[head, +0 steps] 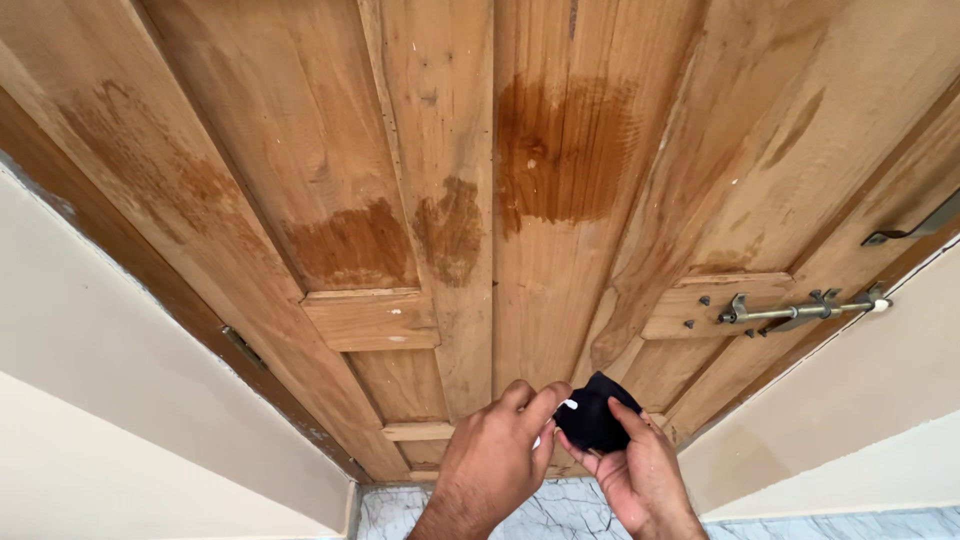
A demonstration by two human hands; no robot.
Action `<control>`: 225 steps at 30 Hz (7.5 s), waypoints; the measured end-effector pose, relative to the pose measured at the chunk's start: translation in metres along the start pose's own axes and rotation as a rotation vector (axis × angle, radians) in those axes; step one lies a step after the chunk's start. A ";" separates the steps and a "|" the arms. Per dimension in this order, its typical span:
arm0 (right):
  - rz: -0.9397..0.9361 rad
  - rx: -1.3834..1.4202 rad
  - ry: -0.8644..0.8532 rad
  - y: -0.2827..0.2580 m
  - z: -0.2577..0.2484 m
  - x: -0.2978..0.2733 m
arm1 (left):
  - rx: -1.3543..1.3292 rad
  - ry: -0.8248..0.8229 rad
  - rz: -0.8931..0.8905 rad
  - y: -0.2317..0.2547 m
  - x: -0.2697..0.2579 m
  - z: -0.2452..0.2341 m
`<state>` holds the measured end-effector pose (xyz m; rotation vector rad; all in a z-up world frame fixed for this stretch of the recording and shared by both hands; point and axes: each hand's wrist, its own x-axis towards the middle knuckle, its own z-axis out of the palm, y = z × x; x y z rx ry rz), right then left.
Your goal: The person cleans a wooden door using a spray bottle and a cloth. They spray liquid from the bottle onto the wooden surface and rub it by hand using the cloth in circular and horizontal motions.
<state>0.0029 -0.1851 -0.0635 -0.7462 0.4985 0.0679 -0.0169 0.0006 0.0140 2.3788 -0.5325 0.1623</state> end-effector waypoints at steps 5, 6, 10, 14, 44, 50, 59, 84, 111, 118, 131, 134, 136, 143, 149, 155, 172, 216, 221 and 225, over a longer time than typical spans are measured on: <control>0.081 0.029 0.004 0.003 -0.005 -0.001 | 0.049 0.093 0.107 -0.002 0.001 0.003; 0.092 0.035 -0.003 0.004 -0.007 -0.001 | 0.072 0.126 0.140 -0.003 0.001 0.003; 0.129 0.066 0.004 0.007 -0.013 0.003 | 0.072 0.051 0.060 -0.006 0.001 0.005; 0.120 0.080 -0.004 0.007 -0.014 0.004 | 0.089 0.055 0.099 -0.006 -0.001 0.008; -1.507 -0.929 0.338 -0.044 0.135 0.090 | -0.332 0.919 0.243 -0.062 0.158 -0.051; -1.546 -1.247 0.259 0.004 0.154 0.107 | -0.215 1.027 0.288 -0.071 0.166 -0.040; -1.505 -0.921 0.562 -0.018 0.218 0.148 | -0.243 0.983 0.256 -0.078 0.167 -0.040; -1.726 -0.900 0.370 -0.049 0.175 0.113 | -0.218 0.963 0.342 -0.077 0.164 -0.046; -2.026 -1.379 -0.101 -0.055 0.172 0.117 | -0.233 0.940 0.358 -0.079 0.164 -0.047; -1.840 -1.534 -0.129 -0.040 0.104 0.129 | -0.203 0.916 0.370 -0.080 0.163 -0.048; -1.903 -1.416 -0.049 -0.043 0.132 0.117 | -0.168 0.940 0.379 -0.084 0.166 -0.044; -2.019 -1.344 0.030 -0.037 0.161 0.127 | -0.176 0.916 0.371 -0.085 0.163 -0.045; -2.080 -1.417 -0.019 -0.034 0.161 0.131 | -0.182 0.904 0.369 -0.085 0.163 -0.047; -1.956 -1.376 0.025 -0.037 0.122 0.146 | -0.173 0.913 0.374 -0.085 0.164 -0.046; -2.024 -1.500 -0.060 -0.017 0.139 0.164 | -0.154 0.893 0.370 -0.084 0.164 -0.048; -2.007 -1.319 0.030 -0.039 0.133 0.144 | -0.192 0.907 0.369 -0.083 0.163 -0.048; -1.959 -1.346 -0.061 -0.021 0.143 0.167 | -0.198 0.895 0.365 -0.083 0.163 -0.047; -1.981 -1.375 0.104 -0.025 0.136 0.159 | -0.296 0.827 0.372 -0.089 0.158 -0.053; -1.955 -1.524 0.000 -0.031 0.096 0.157 | -0.286 0.832 0.357 -0.088 0.159 -0.053; -1.915 -1.322 0.130 -0.052 0.107 0.157 | -0.283 0.847 0.362 -0.090 0.157 -0.050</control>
